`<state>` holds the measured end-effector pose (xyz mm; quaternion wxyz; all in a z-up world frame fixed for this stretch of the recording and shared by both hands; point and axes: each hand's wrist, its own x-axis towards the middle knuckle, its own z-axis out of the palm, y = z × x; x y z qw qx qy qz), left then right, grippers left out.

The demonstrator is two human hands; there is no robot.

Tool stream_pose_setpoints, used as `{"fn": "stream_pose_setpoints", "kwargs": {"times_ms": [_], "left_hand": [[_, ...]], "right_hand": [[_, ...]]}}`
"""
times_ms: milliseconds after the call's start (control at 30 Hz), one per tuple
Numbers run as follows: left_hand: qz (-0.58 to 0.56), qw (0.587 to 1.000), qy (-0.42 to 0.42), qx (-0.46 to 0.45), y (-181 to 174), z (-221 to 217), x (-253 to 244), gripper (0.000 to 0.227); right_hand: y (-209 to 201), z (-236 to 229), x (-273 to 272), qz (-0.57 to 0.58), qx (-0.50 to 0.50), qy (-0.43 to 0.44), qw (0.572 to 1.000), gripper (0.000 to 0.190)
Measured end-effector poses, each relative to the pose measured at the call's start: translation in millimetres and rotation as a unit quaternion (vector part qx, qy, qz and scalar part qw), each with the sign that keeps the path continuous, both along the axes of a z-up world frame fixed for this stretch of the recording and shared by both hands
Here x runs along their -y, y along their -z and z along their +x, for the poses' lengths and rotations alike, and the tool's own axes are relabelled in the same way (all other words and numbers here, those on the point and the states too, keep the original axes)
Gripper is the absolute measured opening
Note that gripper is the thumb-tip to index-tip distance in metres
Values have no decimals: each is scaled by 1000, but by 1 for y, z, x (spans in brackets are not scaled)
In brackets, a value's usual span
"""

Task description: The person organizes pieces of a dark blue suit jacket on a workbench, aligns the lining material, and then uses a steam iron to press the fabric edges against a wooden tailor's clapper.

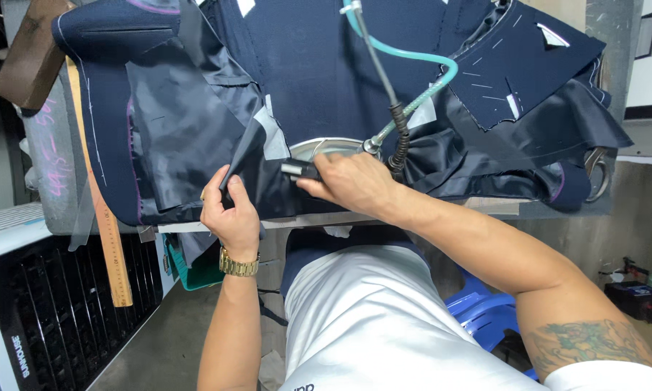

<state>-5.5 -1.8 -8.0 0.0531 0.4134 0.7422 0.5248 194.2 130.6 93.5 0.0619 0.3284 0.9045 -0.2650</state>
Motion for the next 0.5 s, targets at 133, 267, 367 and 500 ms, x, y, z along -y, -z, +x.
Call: {"fn": "stream_pose_setpoints", "kwargs": {"times_ms": [133,267,367,500], "left_hand": [[3,1000,-2,-9,6,2,1,15],[0,1000,-2,-7,7,2,2,15],[3,1000,4,-13,8,2,3,16],[39,987,39,-151,-19,6,-11,30]], "right_hand": [[1,-8,-12,40,-11,26,999,53],[10,-15,-32,114,-39,47,992,49],[19,-23,-53,141,-55,67,986,49],[31,-34,-89,209,-64,98,971,51]]}}
